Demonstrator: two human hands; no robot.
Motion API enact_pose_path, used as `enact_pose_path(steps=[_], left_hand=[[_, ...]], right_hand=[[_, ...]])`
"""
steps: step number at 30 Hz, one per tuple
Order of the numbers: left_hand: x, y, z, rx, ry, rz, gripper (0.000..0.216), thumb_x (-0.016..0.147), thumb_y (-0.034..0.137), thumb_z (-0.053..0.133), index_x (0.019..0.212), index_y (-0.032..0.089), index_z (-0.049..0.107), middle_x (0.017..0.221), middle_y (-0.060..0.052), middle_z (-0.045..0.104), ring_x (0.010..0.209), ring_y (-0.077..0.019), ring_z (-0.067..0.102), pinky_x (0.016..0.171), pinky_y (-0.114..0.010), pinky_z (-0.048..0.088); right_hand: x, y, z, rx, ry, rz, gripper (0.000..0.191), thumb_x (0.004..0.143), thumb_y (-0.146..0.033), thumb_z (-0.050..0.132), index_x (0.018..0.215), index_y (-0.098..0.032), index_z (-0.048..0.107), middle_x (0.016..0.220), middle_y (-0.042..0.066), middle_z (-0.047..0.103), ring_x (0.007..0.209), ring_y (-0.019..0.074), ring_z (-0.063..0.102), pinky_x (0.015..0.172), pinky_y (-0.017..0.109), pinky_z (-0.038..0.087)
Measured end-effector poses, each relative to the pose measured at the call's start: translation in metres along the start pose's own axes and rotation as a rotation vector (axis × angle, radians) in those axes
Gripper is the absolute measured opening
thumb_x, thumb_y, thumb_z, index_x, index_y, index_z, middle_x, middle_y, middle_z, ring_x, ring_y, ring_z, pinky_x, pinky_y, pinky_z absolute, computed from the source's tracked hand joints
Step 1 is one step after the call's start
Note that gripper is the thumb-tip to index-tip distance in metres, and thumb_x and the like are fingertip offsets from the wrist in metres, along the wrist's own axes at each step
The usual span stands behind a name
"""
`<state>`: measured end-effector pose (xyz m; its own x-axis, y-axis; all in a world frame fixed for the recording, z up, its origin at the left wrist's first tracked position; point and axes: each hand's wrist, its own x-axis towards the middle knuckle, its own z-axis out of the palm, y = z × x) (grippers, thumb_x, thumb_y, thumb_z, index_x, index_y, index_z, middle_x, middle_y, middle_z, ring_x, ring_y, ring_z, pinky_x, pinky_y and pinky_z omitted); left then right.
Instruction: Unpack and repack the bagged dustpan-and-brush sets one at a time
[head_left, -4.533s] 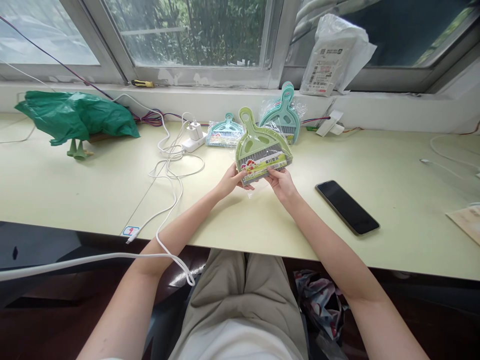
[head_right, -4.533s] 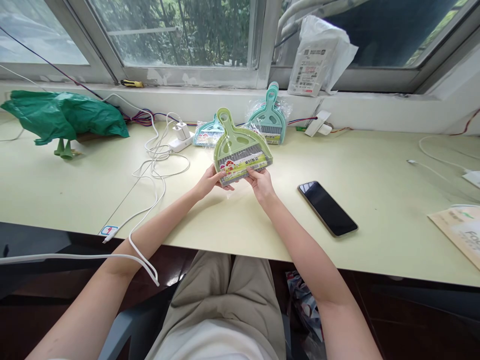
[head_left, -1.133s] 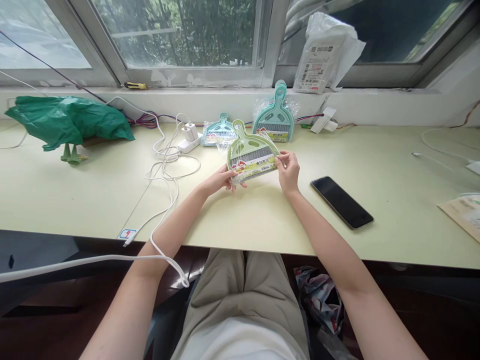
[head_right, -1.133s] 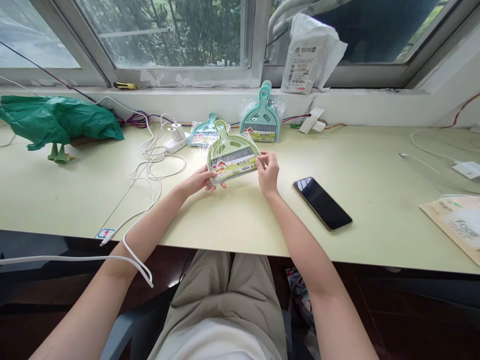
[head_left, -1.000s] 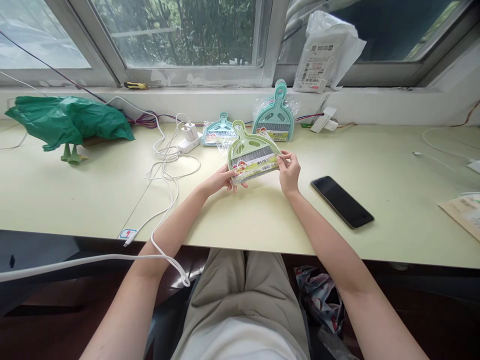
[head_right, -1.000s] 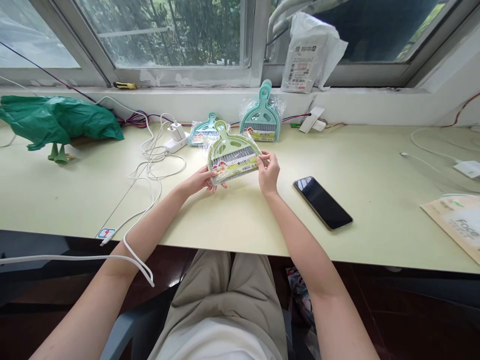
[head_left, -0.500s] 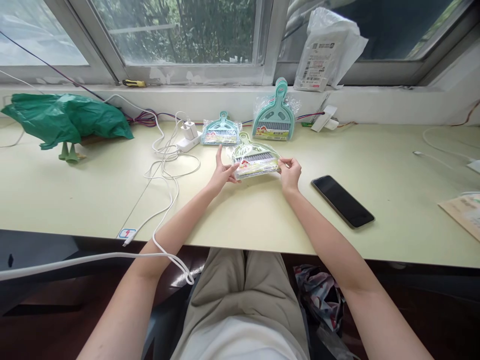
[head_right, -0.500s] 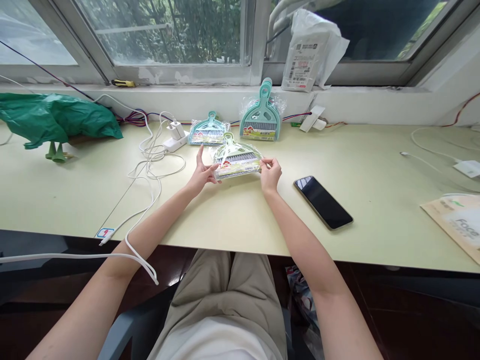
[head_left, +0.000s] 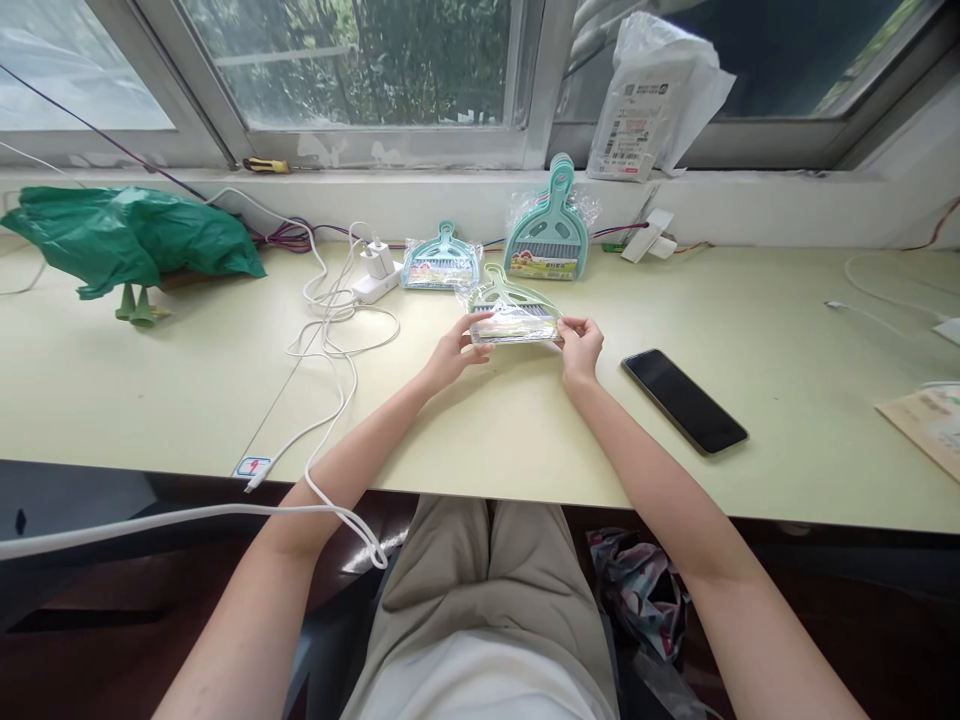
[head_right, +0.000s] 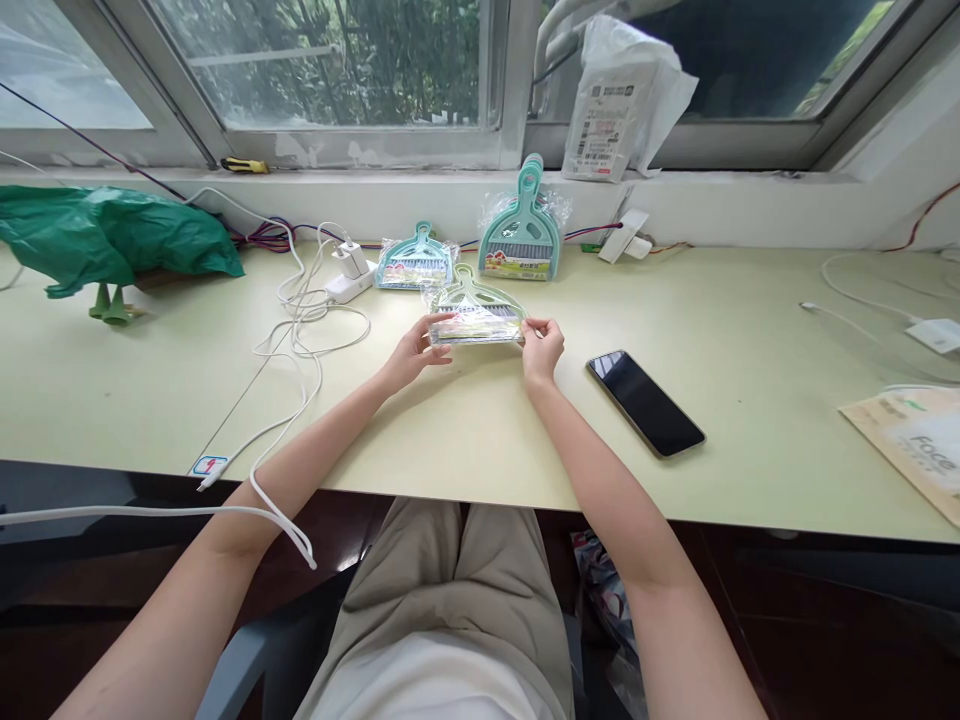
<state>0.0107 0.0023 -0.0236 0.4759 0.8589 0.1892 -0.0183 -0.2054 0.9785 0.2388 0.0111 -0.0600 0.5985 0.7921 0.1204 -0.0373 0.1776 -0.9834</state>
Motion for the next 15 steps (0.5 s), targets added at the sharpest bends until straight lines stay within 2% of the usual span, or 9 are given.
enact_pose_path(steps=[5,8,12,15], left_hand=[[0.002,-0.004,-0.002,-0.033,0.074,-0.068,0.042,0.076,0.046,0.070,0.109,0.022,0.062,0.124,-0.007,0.058,0.104,-0.0194,0.061,0.083,-0.037,0.057],[0.004,-0.009,-0.003,-0.014,0.139,-0.088,0.043,0.075,0.050,0.069,0.107,0.021,0.067,0.126,-0.008,0.059,0.101,-0.0193,0.061,0.082,-0.036,0.056],[0.006,-0.015,-0.006,0.019,0.249,-0.084,0.049,0.073,0.055,0.070,0.105,0.018,0.072,0.123,-0.009,0.064,0.101,-0.0207,0.060,0.083,-0.033,0.054],[0.007,-0.018,-0.009,-0.033,0.283,-0.093,0.053,0.070,0.056,0.072,0.107,0.018,0.073,0.123,-0.010,0.065,0.106,-0.0229,0.060,0.087,-0.033,0.053]], right_hand=[[0.002,0.002,-0.001,-0.002,-0.065,0.008,0.023,0.074,-0.034,0.063,0.090,-0.021,0.054,0.098,0.005,0.062,0.091,0.0166,0.063,0.076,0.032,0.058],[0.004,0.005,0.000,-0.016,-0.133,0.001,0.032,0.075,-0.040,0.064,0.099,-0.021,0.056,0.101,0.007,0.064,0.091,0.0184,0.064,0.078,0.035,0.058],[0.004,0.004,0.001,-0.056,-0.233,-0.019,0.042,0.072,-0.053,0.065,0.095,-0.018,0.064,0.105,0.009,0.065,0.099,0.0224,0.063,0.082,0.037,0.058],[0.003,0.000,0.001,-0.067,-0.301,-0.041,0.051,0.071,-0.063,0.065,0.095,-0.018,0.068,0.106,0.009,0.067,0.100,0.0239,0.064,0.085,0.039,0.057]])
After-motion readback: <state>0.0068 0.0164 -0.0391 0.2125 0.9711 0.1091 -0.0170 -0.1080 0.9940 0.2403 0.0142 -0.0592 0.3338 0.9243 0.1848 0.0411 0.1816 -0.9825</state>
